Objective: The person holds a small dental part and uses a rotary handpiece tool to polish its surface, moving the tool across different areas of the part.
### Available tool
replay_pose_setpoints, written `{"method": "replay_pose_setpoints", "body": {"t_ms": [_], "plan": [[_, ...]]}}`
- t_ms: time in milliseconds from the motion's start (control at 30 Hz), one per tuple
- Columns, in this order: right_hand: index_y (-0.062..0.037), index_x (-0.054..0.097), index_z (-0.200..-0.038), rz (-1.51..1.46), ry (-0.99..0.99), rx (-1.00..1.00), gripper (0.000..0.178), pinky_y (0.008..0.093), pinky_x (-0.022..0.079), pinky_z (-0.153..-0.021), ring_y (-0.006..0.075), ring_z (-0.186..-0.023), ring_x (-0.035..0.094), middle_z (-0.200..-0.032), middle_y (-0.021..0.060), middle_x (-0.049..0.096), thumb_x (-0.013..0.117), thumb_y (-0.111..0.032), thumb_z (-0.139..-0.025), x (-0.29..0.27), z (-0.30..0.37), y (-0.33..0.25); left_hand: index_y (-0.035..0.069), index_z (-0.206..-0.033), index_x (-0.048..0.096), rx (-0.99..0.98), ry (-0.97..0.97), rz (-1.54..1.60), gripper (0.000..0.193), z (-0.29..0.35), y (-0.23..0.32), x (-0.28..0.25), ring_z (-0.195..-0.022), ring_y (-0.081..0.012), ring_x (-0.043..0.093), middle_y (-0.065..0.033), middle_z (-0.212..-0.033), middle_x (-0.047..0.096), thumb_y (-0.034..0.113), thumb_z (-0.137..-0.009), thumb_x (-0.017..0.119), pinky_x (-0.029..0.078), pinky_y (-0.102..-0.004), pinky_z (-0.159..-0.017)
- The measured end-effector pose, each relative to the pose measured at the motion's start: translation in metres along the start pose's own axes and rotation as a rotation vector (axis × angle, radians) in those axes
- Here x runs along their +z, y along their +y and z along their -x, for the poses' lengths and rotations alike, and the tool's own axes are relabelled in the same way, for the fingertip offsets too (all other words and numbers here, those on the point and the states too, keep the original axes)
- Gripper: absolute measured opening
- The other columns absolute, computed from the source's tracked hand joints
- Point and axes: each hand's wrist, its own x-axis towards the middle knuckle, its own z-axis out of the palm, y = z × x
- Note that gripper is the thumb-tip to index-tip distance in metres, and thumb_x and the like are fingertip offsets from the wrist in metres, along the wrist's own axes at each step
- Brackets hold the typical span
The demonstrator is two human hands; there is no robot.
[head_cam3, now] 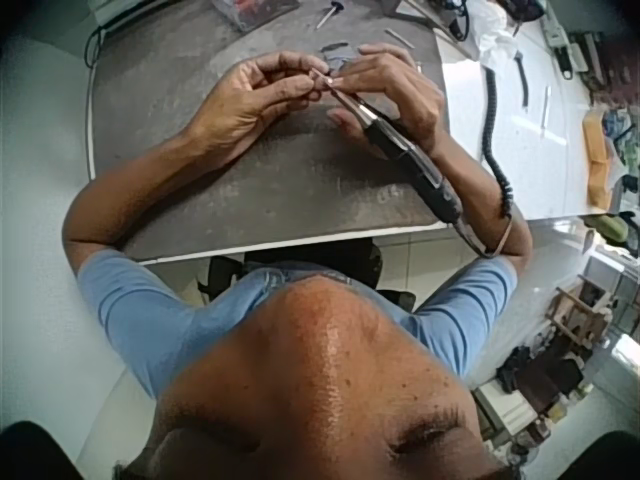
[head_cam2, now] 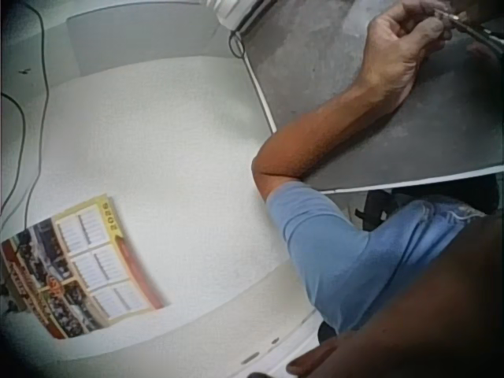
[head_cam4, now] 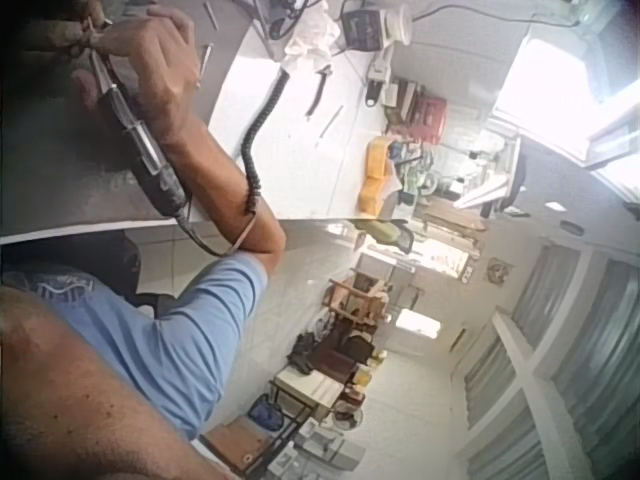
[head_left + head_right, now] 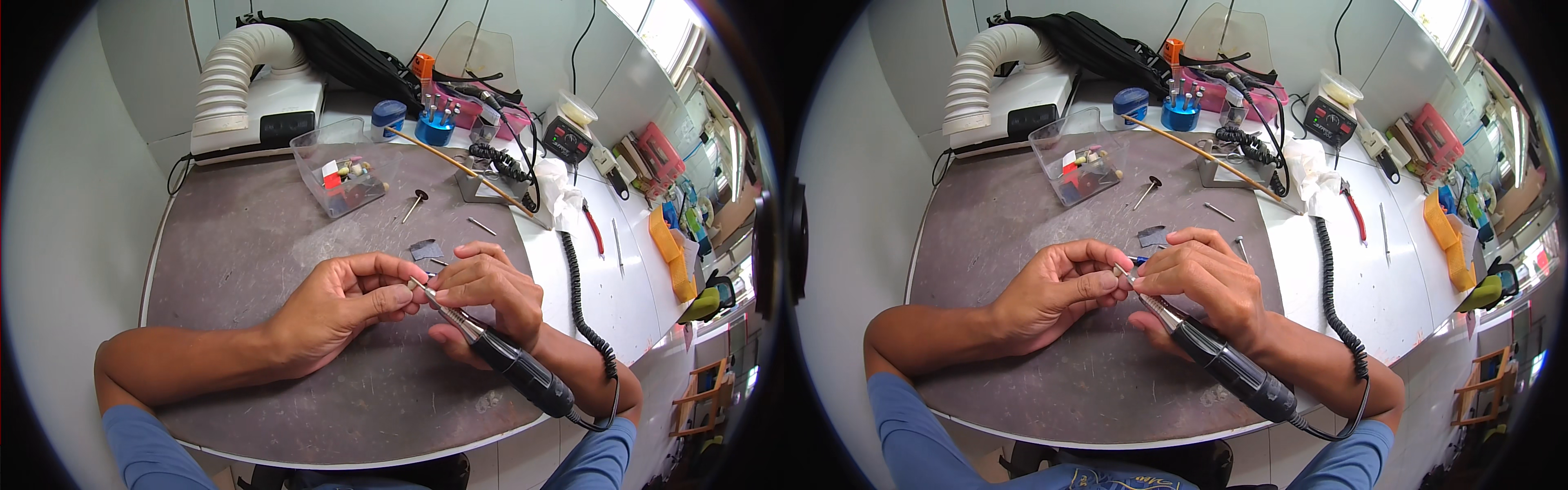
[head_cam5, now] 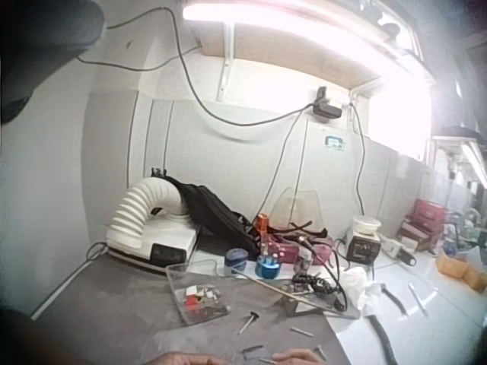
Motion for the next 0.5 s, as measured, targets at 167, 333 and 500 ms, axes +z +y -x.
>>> {"method": "replay_pose_setpoints", "body": {"t_ms": [167, 333, 500], "plan": [[-0.0059, 0.063, -0.091, 0.010, 0.001, 0.005, 0.028, 0.0394, 0.048, -0.085, 0.0192, -0.081, 0.068, -0.085, 0.0074, 0.069, 0.080, -0.015, -0.072, -0.0011, -0.0008, -0.0002, 0.000, -0.113, 0.057, -0.002, -0.013, 0.023, 0.024, -0.0003, 0.0003, -0.0001, -0.091, -0.0097, 0.059, -0.0052, -0.100, 0.063, 0.009, -0.091, 0.063, 0.049, -0.0225, -0.083], [-0.0060, 0.062, -0.092, 0.022, 0.005, 0.007, 0.028, 0.0398, 0.048, -0.085, 0.0190, -0.081, 0.068, -0.085, 0.0075, 0.069, 0.080, -0.015, -0.072, -0.0010, -0.0004, 0.0000, 0.000, -0.113, 0.056, -0.012, -0.009, 0.035, 0.023, -0.0008, 0.0002, -0.0012, -0.090, -0.0099, 0.058, -0.0051, -0.098, 0.062, 0.008, -0.092, 0.061, 0.049, -0.0227, -0.083], [-0.0061, 0.062, -0.092, 0.006, 0.005, -0.003, 0.029, 0.0397, 0.048, -0.085, 0.0193, -0.081, 0.068, -0.086, 0.0074, 0.069, 0.080, -0.015, -0.071, 0.0000, 0.0001, -0.0013, -0.001, -0.114, 0.056, -0.015, -0.033, 0.036, 0.024, -0.0005, 0.0011, 0.0001, -0.088, -0.0098, 0.057, -0.0051, -0.096, 0.061, 0.009, -0.093, 0.060, 0.049, -0.0227, -0.083]]}}
